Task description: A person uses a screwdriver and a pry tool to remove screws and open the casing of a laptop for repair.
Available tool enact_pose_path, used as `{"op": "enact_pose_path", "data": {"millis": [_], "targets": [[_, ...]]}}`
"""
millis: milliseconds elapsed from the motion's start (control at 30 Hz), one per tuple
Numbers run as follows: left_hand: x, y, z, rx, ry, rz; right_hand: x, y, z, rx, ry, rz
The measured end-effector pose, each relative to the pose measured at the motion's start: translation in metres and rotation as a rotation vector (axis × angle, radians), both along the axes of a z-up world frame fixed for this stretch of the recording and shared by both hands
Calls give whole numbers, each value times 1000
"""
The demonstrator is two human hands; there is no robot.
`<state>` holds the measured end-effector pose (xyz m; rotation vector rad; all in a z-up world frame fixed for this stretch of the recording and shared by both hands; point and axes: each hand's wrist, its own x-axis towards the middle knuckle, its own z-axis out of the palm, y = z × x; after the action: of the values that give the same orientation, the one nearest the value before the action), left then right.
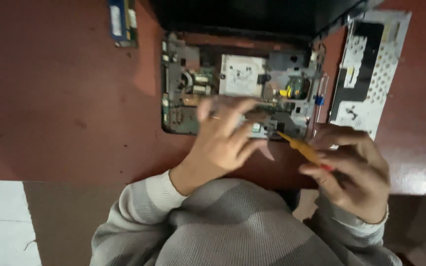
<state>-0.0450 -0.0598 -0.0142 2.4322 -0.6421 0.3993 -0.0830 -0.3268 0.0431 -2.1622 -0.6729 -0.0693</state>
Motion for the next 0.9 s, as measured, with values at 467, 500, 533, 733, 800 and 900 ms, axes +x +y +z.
{"op": "enact_pose_path", "data": {"millis": [467, 500, 533, 733, 800, 900], "targets": [[35, -33, 15, -506, 396, -707, 25, 22, 20, 93, -44, 135], [35, -32, 13, -505, 396, -706, 23, 20, 20, 93, -45, 136], [35, -31, 10, -498, 377, -735, 22, 18, 20, 114, -16, 105], [38, -34, 20, -470, 293, -691, 18, 19, 9, 55, -44, 36], [39, -35, 16, -449, 292, -686, 18, 19, 12, 101, -20, 58], [41, -34, 4, -385, 355, -722, 19, 18, 21, 75, 24, 21]]}}
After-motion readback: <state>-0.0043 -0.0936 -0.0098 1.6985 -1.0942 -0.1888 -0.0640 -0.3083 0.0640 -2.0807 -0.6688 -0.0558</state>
